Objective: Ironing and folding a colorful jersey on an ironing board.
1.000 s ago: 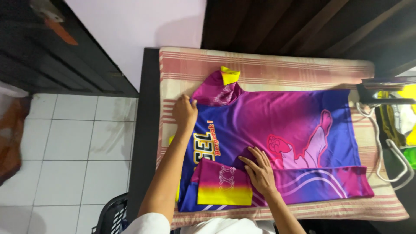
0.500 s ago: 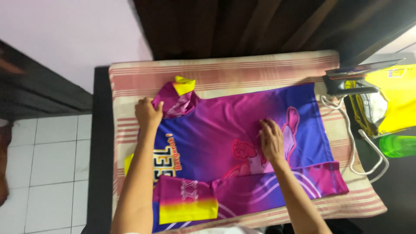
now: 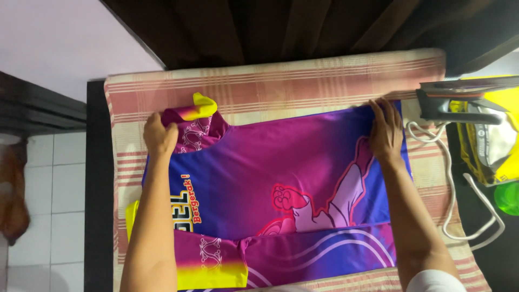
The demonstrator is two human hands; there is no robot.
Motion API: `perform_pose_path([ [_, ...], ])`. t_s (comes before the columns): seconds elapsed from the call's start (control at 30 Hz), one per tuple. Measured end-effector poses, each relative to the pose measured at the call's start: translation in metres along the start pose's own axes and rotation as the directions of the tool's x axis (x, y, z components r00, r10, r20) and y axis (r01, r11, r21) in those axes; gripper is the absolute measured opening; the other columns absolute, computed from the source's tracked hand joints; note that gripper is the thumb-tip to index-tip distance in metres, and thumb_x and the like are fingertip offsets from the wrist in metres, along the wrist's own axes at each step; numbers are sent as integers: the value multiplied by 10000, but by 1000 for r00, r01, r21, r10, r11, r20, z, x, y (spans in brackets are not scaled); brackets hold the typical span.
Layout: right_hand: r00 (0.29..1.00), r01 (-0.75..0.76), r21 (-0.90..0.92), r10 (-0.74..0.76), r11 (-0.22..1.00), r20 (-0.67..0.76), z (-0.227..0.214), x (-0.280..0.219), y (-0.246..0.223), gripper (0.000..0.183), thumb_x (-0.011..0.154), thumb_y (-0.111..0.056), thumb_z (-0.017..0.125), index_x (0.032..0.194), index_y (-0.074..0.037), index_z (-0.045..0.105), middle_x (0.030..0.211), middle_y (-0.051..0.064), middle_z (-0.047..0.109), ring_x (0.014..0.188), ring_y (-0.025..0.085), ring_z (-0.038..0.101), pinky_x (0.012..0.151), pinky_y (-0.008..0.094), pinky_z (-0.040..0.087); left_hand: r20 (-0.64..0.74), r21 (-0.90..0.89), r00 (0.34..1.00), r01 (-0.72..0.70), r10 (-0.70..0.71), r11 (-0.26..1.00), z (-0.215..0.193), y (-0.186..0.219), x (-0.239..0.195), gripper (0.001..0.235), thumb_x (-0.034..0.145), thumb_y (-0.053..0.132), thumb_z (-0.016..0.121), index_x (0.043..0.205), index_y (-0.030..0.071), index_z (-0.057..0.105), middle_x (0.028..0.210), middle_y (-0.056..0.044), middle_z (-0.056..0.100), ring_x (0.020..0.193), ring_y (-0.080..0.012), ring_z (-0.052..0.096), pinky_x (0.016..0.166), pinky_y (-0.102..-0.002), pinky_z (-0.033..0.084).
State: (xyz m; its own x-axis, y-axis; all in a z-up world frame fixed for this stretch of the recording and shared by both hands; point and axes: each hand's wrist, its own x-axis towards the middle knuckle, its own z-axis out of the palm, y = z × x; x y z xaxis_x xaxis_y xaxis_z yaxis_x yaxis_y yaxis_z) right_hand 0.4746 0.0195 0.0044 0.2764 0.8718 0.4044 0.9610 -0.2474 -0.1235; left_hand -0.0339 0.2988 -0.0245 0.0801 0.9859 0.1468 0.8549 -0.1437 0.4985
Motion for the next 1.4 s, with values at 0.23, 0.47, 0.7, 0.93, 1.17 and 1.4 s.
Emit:
perform_pose_path([
  [0.23, 988, 97, -97, -84, 991, 127, 22, 17, 37, 614, 601, -101, 680, 1189, -253, 589, 966, 57, 557, 1000, 283, 542, 1000, 423, 389, 166, -154, 955, 270, -245, 950, -10, 38, 6, 175, 648, 285, 655, 783, 176, 635, 720, -71, 627, 810, -304, 630, 697, -418, 485],
  [0.47, 977, 92, -48, -81, 995, 196, -60, -2, -1, 350, 718, -141, 597, 1055, -187, 680, 855, 58, 531, 746, 285, 568, 681, 416, 436, 425, -738, 885, 461, -191, 492, -84, 75, -19, 296, 705, 163, 634, 983, 67, 666, 952, -51, 674, 889, -121, 655, 802, -223, 537],
  [0.7, 995, 21, 89, -12, 996, -94, -104, -83, -28, 289, 788, 48, 574, 1007, -80, 712, 819, 112, 540, 708, 280, 523, 671, 379, 430, 233, -909, 971, 197, 57, 368, -98, -7, -114, 190, 839, 132, 598, 972, 5, 647, 940, -86, 637, 857, -172, 627, 771, -281, 543],
  [0.93, 960, -200, -148, 224, 969, 170, -86, -156, -21, 359, 802, -86, 641, 1076, -314, 675, 910, 97, 551, 817, 313, 481, 772, 412, 410, 466, -784, 826, 219, 318, 581, -132, -5, -191, 260, 793, 99, 583, 1040, 59, 652, 1065, -79, 649, 1020, -195, 596, 811, -270, 523],
  [1.17, 962, -253, -143, 265, 957, 71, -96, -152, -29, 342, 820, -40, 601, 1063, -268, 678, 956, 116, 529, 859, 343, 495, 828, 446, 414, 353, -813, 932, 347, -78, 467, -89, -45, -211, 248, 845, 216, 570, 1025, 55, 626, 956, -62, 646, 899, -149, 619, 741, -254, 500],
  [1.4, 854, -455, -172, 483, 874, 192, -88, -161, -31, 467, 748, -10, 554, 1070, -335, 650, 1037, 147, 570, 991, 395, 480, 911, 498, 323, 642, -385, 654, -177, 401, 906, -141, 8, -212, 239, 764, 273, 649, 950, 142, 722, 1034, -26, 686, 1086, -204, 575, 951, -369, 432],
])
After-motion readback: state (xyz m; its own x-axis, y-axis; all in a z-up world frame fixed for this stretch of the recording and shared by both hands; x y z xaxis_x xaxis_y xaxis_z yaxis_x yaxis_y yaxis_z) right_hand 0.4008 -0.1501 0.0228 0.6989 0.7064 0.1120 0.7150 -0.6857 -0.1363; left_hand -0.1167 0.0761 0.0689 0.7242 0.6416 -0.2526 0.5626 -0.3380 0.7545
